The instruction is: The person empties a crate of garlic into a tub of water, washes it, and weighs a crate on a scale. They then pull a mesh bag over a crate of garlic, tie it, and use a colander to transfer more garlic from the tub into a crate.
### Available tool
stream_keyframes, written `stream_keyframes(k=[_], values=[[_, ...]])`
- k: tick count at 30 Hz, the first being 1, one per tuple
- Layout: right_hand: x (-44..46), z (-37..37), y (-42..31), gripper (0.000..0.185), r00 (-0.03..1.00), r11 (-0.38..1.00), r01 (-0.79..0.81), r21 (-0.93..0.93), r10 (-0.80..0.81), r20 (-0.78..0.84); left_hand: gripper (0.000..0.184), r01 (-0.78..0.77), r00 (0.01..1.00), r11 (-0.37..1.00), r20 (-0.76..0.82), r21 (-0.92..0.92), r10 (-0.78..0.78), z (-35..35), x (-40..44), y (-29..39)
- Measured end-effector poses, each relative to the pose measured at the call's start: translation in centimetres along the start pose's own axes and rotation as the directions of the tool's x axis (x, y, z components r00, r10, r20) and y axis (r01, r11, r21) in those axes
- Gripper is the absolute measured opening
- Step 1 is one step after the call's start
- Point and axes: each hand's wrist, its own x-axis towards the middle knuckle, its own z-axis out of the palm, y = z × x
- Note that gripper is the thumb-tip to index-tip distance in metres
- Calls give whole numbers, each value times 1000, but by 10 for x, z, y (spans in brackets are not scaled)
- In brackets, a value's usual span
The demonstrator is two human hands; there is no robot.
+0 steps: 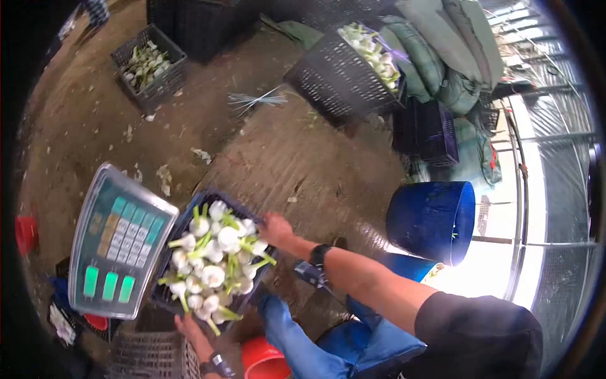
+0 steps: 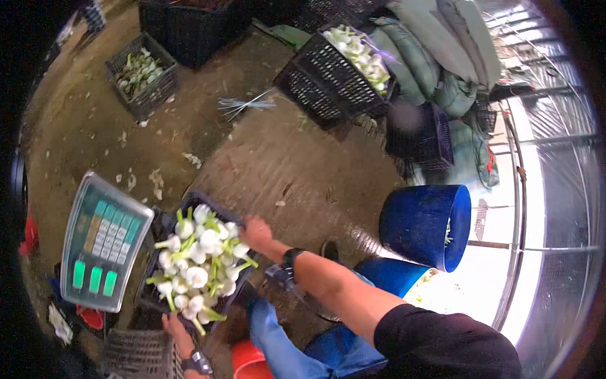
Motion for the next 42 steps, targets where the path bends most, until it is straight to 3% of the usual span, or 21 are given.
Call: stream_keyframes(k=[2, 4, 6, 7, 8, 11, 13, 14, 15, 17, 21, 24, 26, 28, 30, 31, 33, 37, 39, 40, 42], values=[[18, 13, 7, 41, 993, 992, 107, 63, -110, 42, 56, 298, 952, 947, 111, -120, -286, -12, 7, 14], [23, 17, 4, 34, 981, 983, 185, 13, -184, -58, 61, 384, 923, 916, 16, -115, -385, -11, -5, 41], [27, 10, 3, 28, 948, 946, 314, -84, -318, -30, 64, 415, 910, 898, 42, -146, -413, -11, -24, 79], [29, 10, 7, 25, 918, 918, 385, -94, -391, -59, 70, 315, 940, 927, 204, -203, -274, -22, -31, 77], [32, 9, 10, 25, 914, 914, 396, -90, -402, -56, 63, 412, 908, 878, 192, -244, -373, -16, -29, 78], [43, 17, 28, 21, 910, 914, 401, -62, -405, -86, 50, 203, 945, 972, 238, 119, -226, -7, -37, 94], [35, -22, 46, 21, 917, 914, 395, -98, -398, -17, 31, 481, 876, 855, -119, 194, -466, 15, -50, 106], [26, -46, 62, 21, 917, 907, 398, -134, -397, 39, 31, 480, 877, 852, -137, 211, -460, 14, -67, 109], [20, -68, 82, 21, 930, 922, 368, -116, -367, 29, 23, 482, 876, 875, -9, 40, -482, 13, -88, 108], [5, -127, 117, 22, 954, 948, 299, -108, -298, 29, 18, 397, 909, 914, 172, -85, -379, 18, -104, 81], [-25, -265, 198, 22, 990, 985, 144, -99, -143, 12, 14, 475, 856, 837, 366, -272, -367, 104, -222, 250], [-48, -379, 248, 24, 999, 998, -5, -60, 2, -53, 12, 289, 897, 951, 378, -108, -230, 165, -265, 348], [-64, -459, 273, 26, 989, 995, -89, -49, 82, -124, 12, 273, 841, 954, 513, -126, -172, 215, -330, 473], [-82, -538, 283, 28, 954, 992, -118, 49, 127, -271, 20, 73, 805, 978, 590, -195, 58, 263, -349, 544], [-85, -593, 298, 29, 907, 972, -86, 218, 167, -387, 21, -164, 649, 973, 724, -164, 231, 313, -359, 628], [-80, -612, 308, 29, 879, 956, -73, 286, 197, -435, 24, -91, 572, 961, 777, -260, 264, 334, -384, 686], [-64, -651, 317, 26, 844, 872, -38, 487, 289, -452, 26, -165, 436, 929, 820, -333, 371, 381, -405, 779], [-2, -703, 330, 24, 788, 722, 162, 673, 316, -529, 43, -545, 322, 726, 695, -419, 643, 492, -430, 923], [33, -728, 313, 24, 769, 691, 174, 702, 350, -535, 53, -704, 252, 656, 768, -272, 589, 544, -429, 983], [53, -743, 306, 24, 770, 708, 107, 698, 386, -508, 56, -690, 277, 664, 742, -288, 611, 572, -430, 1004], [96, -754, 294, 25, 795, 580, 89, 810, 449, -409, 65, -693, 272, 662, 746, -287, 608, 631, -419, 1027]])
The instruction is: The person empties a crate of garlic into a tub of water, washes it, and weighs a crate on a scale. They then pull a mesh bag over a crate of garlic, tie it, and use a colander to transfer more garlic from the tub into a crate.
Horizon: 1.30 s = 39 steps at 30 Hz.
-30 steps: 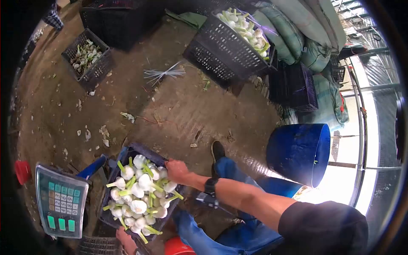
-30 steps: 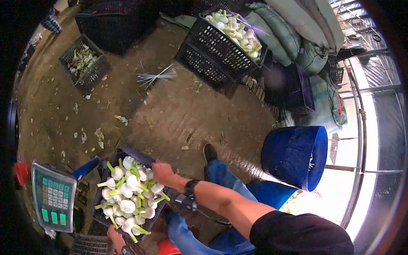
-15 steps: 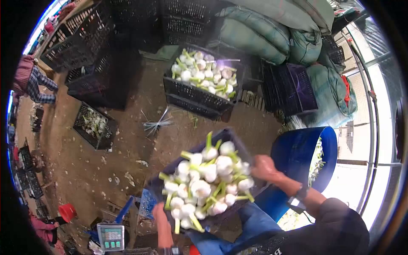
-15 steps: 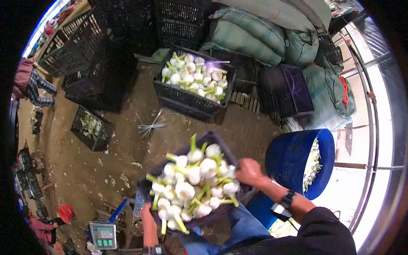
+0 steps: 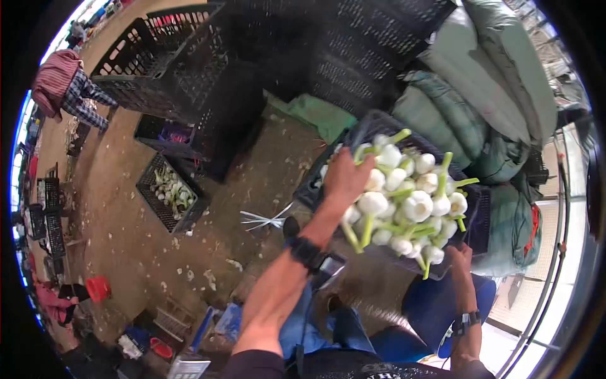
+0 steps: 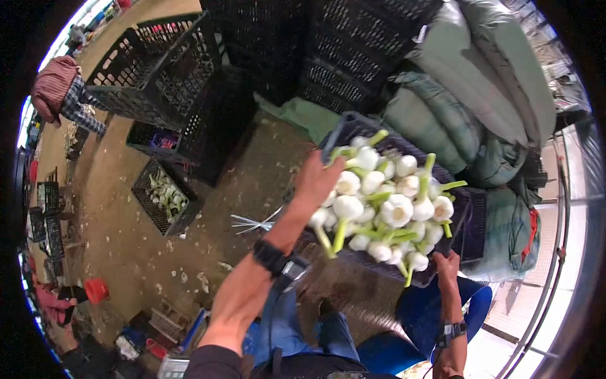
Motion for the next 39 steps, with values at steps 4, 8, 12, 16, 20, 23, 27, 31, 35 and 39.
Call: stream_keyframes(k=[4, 8, 12, 16, 20, 23, 27, 31, 35, 39], values=[[49, 30, 24, 18, 984, 987, -161, -28, 158, -81, 63, 35, 998, 977, 39, 210, -44, 23, 47, 8], [71, 42, 5, 19, 979, 960, -192, -203, 173, -106, 62, 68, 995, 972, 61, 227, -83, 36, 66, 2], [74, 40, 7, 31, 978, 973, -183, -141, 165, -131, 61, 38, 999, 969, -9, 245, -37, 44, 71, 8], [74, 42, 12, 29, 969, 959, -222, -178, 196, -153, 63, 162, 987, 952, -42, 258, -156, 44, 80, 17], [53, 40, 11, 21, 918, 907, -396, -144, 388, -85, 50, 116, 992, 937, -76, 329, -97, 52, 95, 18], [48, 54, -12, 24, 930, 928, -361, -93, 352, -104, 52, 175, 984, 919, -44, 352, -171, 45, 94, 18], [54, 40, -8, 28, 942, 938, -332, -100, 324, -84, 58, 218, 955, 906, 110, 362, -274, 35, 90, 19], [74, 23, 44, 30, 972, 921, -218, -322, 174, -159, 65, 133, 981, 883, 67, 451, -182, 42, 79, -6], [73, 23, 23, 38, 946, 859, -323, -398, 279, -166, 63, 91, 983, 892, 102, 442, -151, 46, 78, 11], [54, 17, 24, 47, 947, 948, -313, -60, 306, -97, 51, 239, 942, 963, 209, 126, -261, 13, 92, 9]])
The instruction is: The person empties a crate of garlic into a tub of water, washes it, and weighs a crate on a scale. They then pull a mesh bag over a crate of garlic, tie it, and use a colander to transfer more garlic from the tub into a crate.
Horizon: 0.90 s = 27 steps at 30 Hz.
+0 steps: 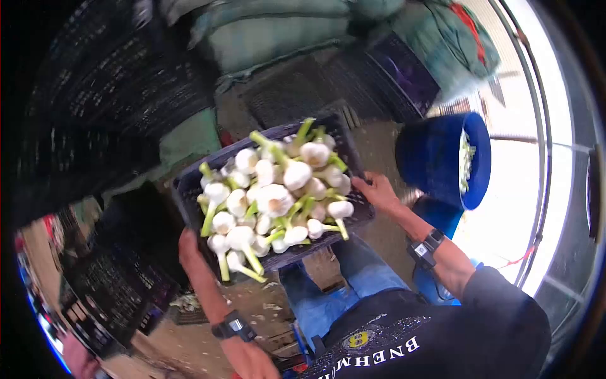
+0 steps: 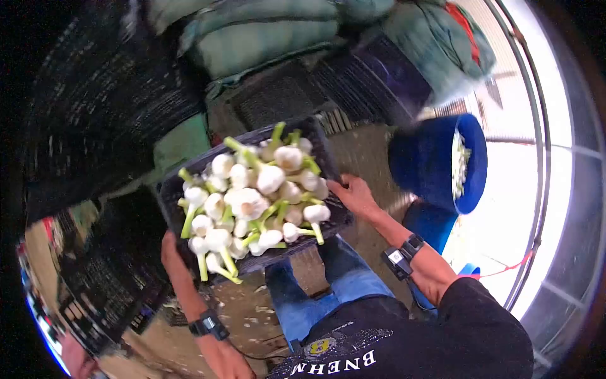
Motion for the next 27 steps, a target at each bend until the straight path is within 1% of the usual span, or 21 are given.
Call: stream_keyframes(k=[1, 2, 3, 4, 5, 6, 7, 9, 10, 11, 12, 13, 14, 15, 17, 19, 21, 22, 24, 25, 27], values=[[1, 5, 24, 49, 999, 970, 30, 243, -27, -17, 48, 80, 997, 983, -9, -167, -83, -11, -1, -12], [5, 9, 48, 50, 998, 953, -45, 299, 31, 53, 48, 79, 997, 988, 12, -131, -79, -16, -14, -28], [10, 14, 76, 50, 988, 930, -126, 345, 88, 123, 51, 205, 979, 908, 75, -366, -191, -26, -29, -46], [12, 35, 99, 49, 958, 764, -276, 583, 168, 233, 54, 323, 945, 757, 155, -567, -287, -30, -36, -52], [9, 50, 113, 48, 912, 519, -410, 750, 206, 356, 62, 281, 931, 736, -10, -616, -365, -9, -61, -48], [2, 56, 117, 47, 916, 636, -370, 677, 130, 379, 72, 108, 994, 989, 1, -99, -108, -21, -74, -101], [-3, 56, 110, 47, 912, 614, -382, 690, 131, 388, 87, -145, 988, 888, 11, 436, 156, -32, -88, -154], [-19, 50, 92, 40, 913, 447, -407, 797, 203, 352, 73, -287, 946, 663, 313, 692, 84, -47, -95, -200], [-26, 53, 98, 40, 905, 428, -425, 798, 222, 363, 68, -273, 954, 746, 269, 608, 130, -15, -115, -171], [-28, 54, 105, 35, 925, 521, -380, 765, 238, 297, 64, -263, 961, 818, 218, 511, 173, 12, -122, -150], [-29, 55, 110, 31, 943, 609, -332, 720, 243, 229, 64, -262, 960, 809, 229, 525, 162, 26, -115, -147], [-32, 52, 108, 31, 938, 596, -343, 726, 255, 234, 61, 176, 984, 965, -7, -194, -180, 38, -108, -149], [-34, 48, 107, 28, 937, 636, -346, 690, 276, 215, 59, 354, 826, 426, 64, -833, -560, 46, -105, -151], [-33, 40, 104, 27, 937, 676, -343, 652, 293, 190, 59, 361, 828, 435, 69, -825, -557, 47, -103, -159], [-34, 30, 100, 26, 939, 645, -337, 686, 286, 192, 60, 414, 831, 485, 103, -770, -547, 40, -103, -175], [-34, 23, 106, 26, 939, 609, -332, 721, 284, 192, 57, 415, 865, 509, 154, -755, -477, 68, -119, -142], [-41, 16, 115, 27, 912, 313, -396, 863, 241, 331, 53, 464, 855, 414, 274, -784, -440, 72, -126, -140], [-46, 13, 116, 27, 908, 296, -400, 868, 255, 332, 53, 476, 850, 425, 278, -770, -448, 74, -128, -139], [-60, 12, 116, 32, 865, 75, -490, 869, 166, 474, 52, 531, 832, 338, 403, -777, -382, 75, -135, -136], [-64, 15, 120, 32, 860, 59, -496, 867, 175, 480, 51, 558, 819, 291, 460, -777, -345, 80, -139, -127], [-63, 11, 125, 36, 876, 118, -482, 868, 93, 473, 49, 547, 823, 358, 411, -756, -392, 98, -152, -107]])
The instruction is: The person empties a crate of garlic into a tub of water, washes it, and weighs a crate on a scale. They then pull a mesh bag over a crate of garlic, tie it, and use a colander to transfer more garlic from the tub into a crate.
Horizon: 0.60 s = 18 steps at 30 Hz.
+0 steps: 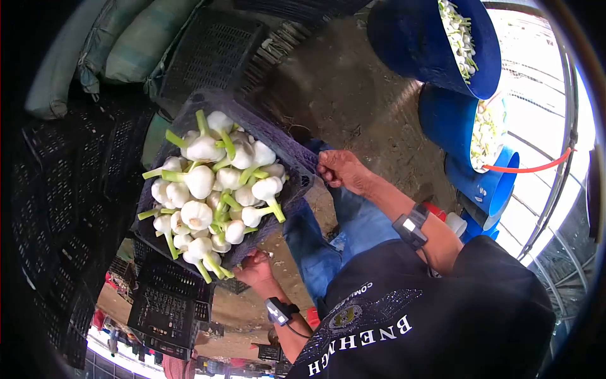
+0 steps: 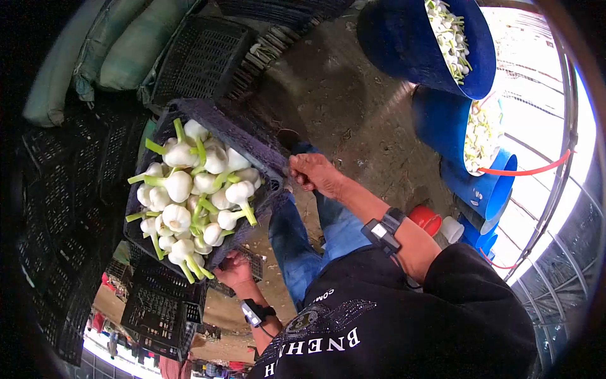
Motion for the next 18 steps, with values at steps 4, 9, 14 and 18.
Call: stream_keyframes(k=[4, 9, 14, 18], values=[[4, 1, -4, 35, 997, 999, -14, -47, 17, 76, 46, -64, 997, 998, 40, -29, 65, 12, -14, -4], [5, 3, -28, 43, 977, 941, 42, -336, 32, 211, 34, -123, 989, 992, -82, -5, 122, 27, -29, -12], [25, -20, -43, 33, 943, 830, 39, -556, 154, 296, 15, -25, 997, 998, -68, 62, 29, -7, -24, 6], [47, -32, -35, 18, 914, 841, 7, -541, 213, 344, 13, 18, 996, 997, -85, 81, -11, 1, -27, 1]])
